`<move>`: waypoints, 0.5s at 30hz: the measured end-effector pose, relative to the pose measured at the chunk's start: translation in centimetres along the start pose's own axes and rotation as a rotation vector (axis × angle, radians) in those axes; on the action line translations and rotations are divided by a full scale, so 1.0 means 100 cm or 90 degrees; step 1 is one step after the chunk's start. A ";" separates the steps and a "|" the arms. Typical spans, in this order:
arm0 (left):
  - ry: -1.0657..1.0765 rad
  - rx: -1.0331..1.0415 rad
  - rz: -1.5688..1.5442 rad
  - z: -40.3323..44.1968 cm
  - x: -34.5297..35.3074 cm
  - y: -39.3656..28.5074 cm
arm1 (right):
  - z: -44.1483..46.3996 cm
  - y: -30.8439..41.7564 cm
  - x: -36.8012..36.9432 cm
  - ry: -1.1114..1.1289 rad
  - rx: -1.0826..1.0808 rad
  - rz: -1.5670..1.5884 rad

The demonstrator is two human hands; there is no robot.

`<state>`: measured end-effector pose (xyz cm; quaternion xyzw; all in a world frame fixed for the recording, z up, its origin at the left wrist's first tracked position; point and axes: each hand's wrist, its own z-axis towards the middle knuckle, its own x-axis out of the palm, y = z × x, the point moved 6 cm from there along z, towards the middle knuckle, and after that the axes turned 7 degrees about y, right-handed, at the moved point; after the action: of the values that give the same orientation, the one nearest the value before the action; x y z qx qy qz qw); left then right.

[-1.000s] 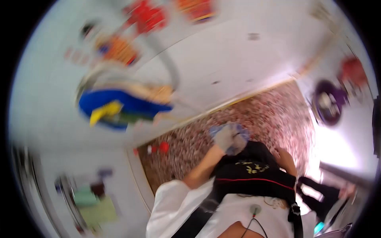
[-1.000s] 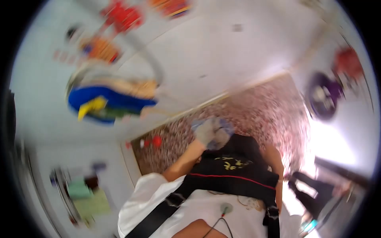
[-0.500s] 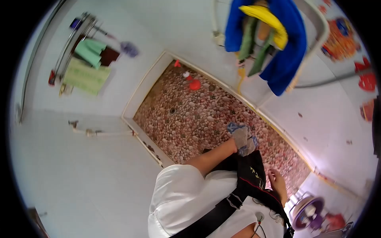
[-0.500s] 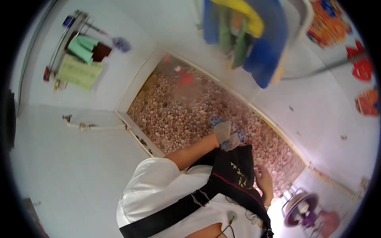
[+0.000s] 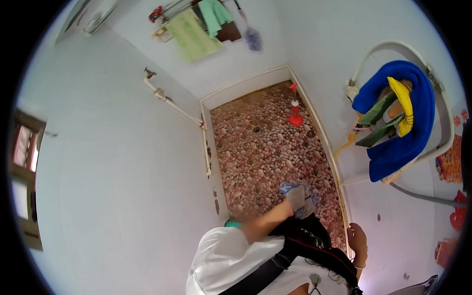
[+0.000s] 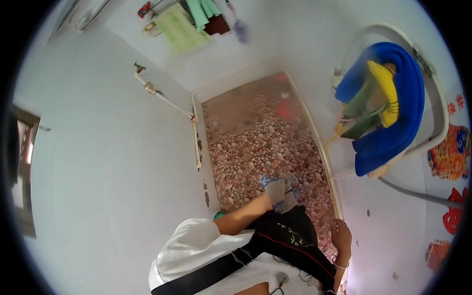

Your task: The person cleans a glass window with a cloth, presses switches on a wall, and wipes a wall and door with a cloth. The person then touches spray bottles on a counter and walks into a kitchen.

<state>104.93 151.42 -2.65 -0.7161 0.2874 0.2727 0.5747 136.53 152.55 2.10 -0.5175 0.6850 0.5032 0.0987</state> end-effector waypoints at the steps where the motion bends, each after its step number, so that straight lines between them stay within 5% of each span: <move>1: 0.005 0.034 0.005 -0.010 -0.001 0.000 | 0.003 -0.001 -0.003 0.006 0.005 0.005; 2: -0.008 0.019 0.004 -0.012 0.018 0.021 | 0.007 -0.003 -0.003 0.018 -0.009 -0.002; 4: -0.007 0.043 -0.678 -0.015 0.075 0.087 | 0.018 -0.009 0.005 0.034 -0.066 -0.051; 5: -0.023 0.037 -0.679 -0.028 0.064 0.083 | 0.023 -0.009 0.014 0.044 -0.077 -0.057; 7: 0.057 0.068 0.323 -0.045 0.025 0.037 | 0.038 -0.008 0.034 0.125 -0.154 -0.078; 8: 0.051 0.070 0.315 -0.053 0.001 0.019 | 0.044 0.006 0.040 0.179 -0.147 -0.065; 10: -0.085 -0.060 -0.143 -0.077 -0.044 0.014 | 0.049 0.057 0.050 0.287 -0.149 -0.058; 11: -0.089 -0.061 -0.155 -0.084 -0.042 0.029 | 0.054 0.080 0.053 0.339 -0.166 -0.064; 13: -0.143 -0.378 -1.056 -0.109 0.004 0.095 | 0.075 0.099 0.075 0.330 -0.244 -0.069; 15: -0.184 -0.364 -1.084 -0.120 -0.017 0.094 | 0.089 0.132 0.087 0.325 -0.322 -0.069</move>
<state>97.65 138.23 -5.45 -0.7603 -0.4925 -0.0962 0.4125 118.56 153.69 -0.08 -0.6702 0.5132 0.5049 -0.1803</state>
